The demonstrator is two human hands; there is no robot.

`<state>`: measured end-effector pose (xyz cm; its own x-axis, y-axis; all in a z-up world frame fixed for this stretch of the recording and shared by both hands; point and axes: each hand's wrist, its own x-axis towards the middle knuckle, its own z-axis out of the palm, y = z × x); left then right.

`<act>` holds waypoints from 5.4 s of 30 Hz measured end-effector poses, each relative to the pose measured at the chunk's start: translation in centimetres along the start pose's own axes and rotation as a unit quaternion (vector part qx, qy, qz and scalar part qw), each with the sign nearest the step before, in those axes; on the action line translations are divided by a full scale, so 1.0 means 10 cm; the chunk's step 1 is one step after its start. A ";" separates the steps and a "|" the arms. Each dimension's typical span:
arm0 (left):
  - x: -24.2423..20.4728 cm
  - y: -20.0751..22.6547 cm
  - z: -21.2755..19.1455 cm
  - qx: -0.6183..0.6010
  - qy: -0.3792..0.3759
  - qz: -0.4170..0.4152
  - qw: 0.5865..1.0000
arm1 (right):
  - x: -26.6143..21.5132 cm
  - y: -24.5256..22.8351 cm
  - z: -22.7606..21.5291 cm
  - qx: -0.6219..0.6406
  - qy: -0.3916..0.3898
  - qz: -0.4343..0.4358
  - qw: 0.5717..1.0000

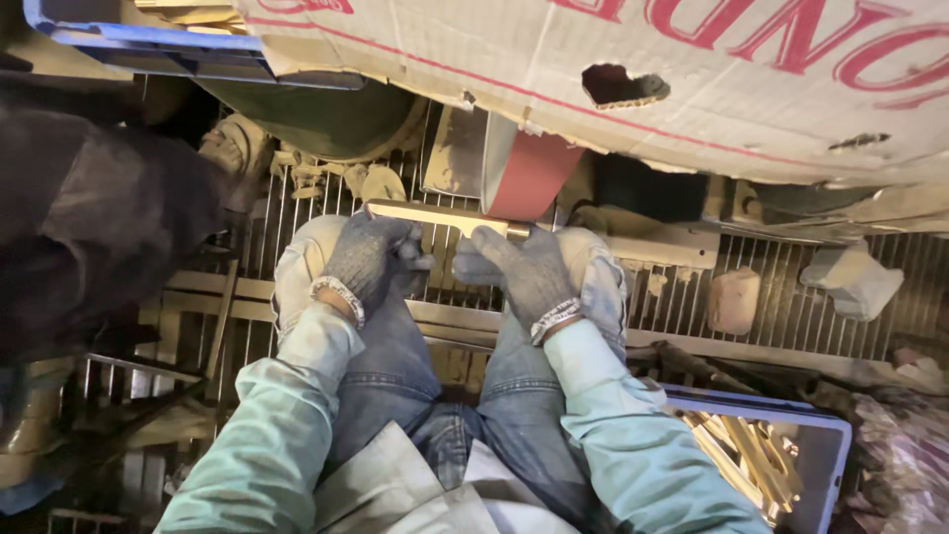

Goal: The person sits on a metal grate floor and repeatedly rubs small brass-colored metal rods against a red abrasive belt on a bench grinder. They pick up rods from a blue tray, polish them one at a time, and place them back into the tray.

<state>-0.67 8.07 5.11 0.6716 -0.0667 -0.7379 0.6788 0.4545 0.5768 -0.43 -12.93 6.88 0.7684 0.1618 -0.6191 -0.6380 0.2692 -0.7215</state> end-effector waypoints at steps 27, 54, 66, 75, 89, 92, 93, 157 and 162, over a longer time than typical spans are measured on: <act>0.47 -0.44 0.11 0.138 -0.087 0.138 0.977 | -0.21 -0.02 -0.24 -0.019 0.065 -0.041 0.997; 0.69 -0.85 0.68 -0.021 -0.148 0.024 0.989 | -0.59 -0.07 -0.63 0.046 0.178 -0.045 0.982; 0.21 -0.21 -0.28 0.435 -0.047 0.241 0.866 | -0.07 -0.01 0.05 -0.018 0.048 0.004 0.999; 0.45 -0.48 0.12 0.470 -0.093 0.348 0.806 | -0.36 -0.17 -0.27 -0.090 0.091 -0.042 0.991; 0.59 -0.71 0.58 0.090 -0.077 0.083 0.989 | -0.41 0.02 -0.61 -0.023 0.188 -0.013 0.982; 0.57 -0.52 0.31 0.224 -0.078 0.151 0.960 | -0.22 0.02 -0.40 -0.055 0.142 -0.031 0.988; 0.53 -0.47 0.21 0.278 -0.084 0.170 0.942 | -0.19 0.06 -0.32 -0.057 0.126 -0.045 0.989; 0.68 -0.73 0.58 0.005 -0.087 0.021 0.996 | -0.47 0.00 -0.48 0.003 0.149 -0.053 0.987; 0.65 -0.49 0.11 0.005 -0.050 0.044 0.998 | -0.16 0.09 -0.15 -0.023 0.120 -0.044 0.992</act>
<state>0.73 4.44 -2.10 0.7545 -0.1154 -0.6461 0.6187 0.4536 0.6415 -2.30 -14.40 6.72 0.7908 -0.0921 -0.6052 -0.5749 0.2280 -0.7858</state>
